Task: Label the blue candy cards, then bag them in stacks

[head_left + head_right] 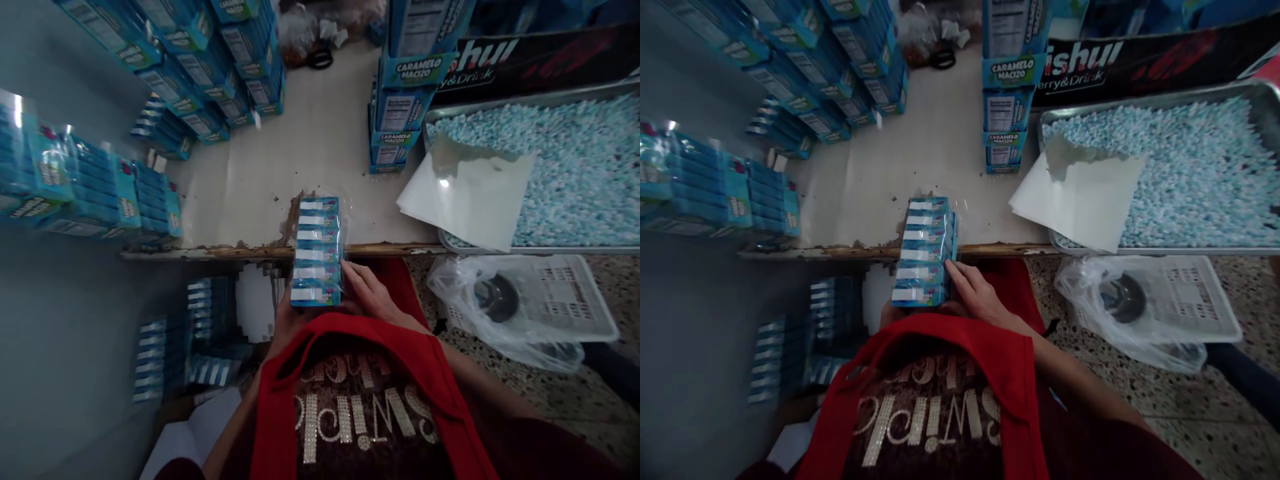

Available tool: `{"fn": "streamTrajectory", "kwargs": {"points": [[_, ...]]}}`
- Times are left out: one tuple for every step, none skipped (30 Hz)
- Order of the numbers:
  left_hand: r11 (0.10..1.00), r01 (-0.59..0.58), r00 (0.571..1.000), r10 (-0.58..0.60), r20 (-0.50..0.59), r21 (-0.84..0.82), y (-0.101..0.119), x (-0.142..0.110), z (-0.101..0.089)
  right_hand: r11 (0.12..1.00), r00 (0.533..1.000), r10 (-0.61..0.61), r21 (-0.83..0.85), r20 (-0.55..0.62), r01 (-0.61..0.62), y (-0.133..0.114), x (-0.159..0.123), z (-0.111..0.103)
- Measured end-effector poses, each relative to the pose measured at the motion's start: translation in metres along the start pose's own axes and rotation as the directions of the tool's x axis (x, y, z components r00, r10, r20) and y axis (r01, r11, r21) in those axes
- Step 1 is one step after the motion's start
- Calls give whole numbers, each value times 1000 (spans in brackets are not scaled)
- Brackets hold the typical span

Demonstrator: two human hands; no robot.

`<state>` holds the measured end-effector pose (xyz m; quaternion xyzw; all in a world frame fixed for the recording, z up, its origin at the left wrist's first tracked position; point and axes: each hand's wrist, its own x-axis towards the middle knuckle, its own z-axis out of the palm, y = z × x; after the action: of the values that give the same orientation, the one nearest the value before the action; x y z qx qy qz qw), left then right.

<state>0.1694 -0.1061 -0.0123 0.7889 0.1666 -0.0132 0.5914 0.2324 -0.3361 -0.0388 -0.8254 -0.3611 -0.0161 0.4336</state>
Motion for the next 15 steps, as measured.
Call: {"fn": "streamTrajectory", "kwargs": {"points": [[1000,17,1000,-16,-19,17,2,7,-2,998,999,-20,-65,-37,17,0,9,5],[998,32,999,-29,-46,46,2,15,-4,992,997,-44,-124,-65,35,1,19,10],[997,41,996,-36,-82,71,3,24,-5,984,995,-66,-172,-81,51,2,27,14],[996,46,992,-36,-124,79,3,33,-6,976,992,-82,-208,-94,61,4,35,17],[997,44,987,-33,-159,69,2,41,-5,969,990,-95,-236,-104,68,6,42,19],[998,36,982,-27,-187,45,3,48,-5,963,987,-109,-258,-116,76,7,47,21],[999,30,979,-25,-202,20,3,52,-3,958,983,-125,-275,-132,85,9,51,22],[1000,30,977,-27,-213,7,3,55,-2,954,979,-137,-286,-151,90,11,53,24],[999,34,975,-30,-219,13,3,56,0,954,975,-142,-288,-170,89,12,54,27],[999,40,973,-30,-229,36,3,56,2,956,973,-136,-281,-186,80,13,54,29],[996,43,969,-24,-247,72,2,55,5,961,972,-123,-269,-199,66,14,53,31],[993,43,964,-12,-264,114,-1,55,7,966,973,-102,-254,-209,46,13,51,33],[987,37,961,7,-275,156,-5,54,9,970,974,-76,-241,-215,22,12,48,33],[980,23,960,33,-279,196,-10,54,11,972,975,-47,-233,-217,-5,11,46,30],[972,-6,961,71,-268,236,-16,54,11,973,977,-20,-229,-214,-30,8,43,25]]}}
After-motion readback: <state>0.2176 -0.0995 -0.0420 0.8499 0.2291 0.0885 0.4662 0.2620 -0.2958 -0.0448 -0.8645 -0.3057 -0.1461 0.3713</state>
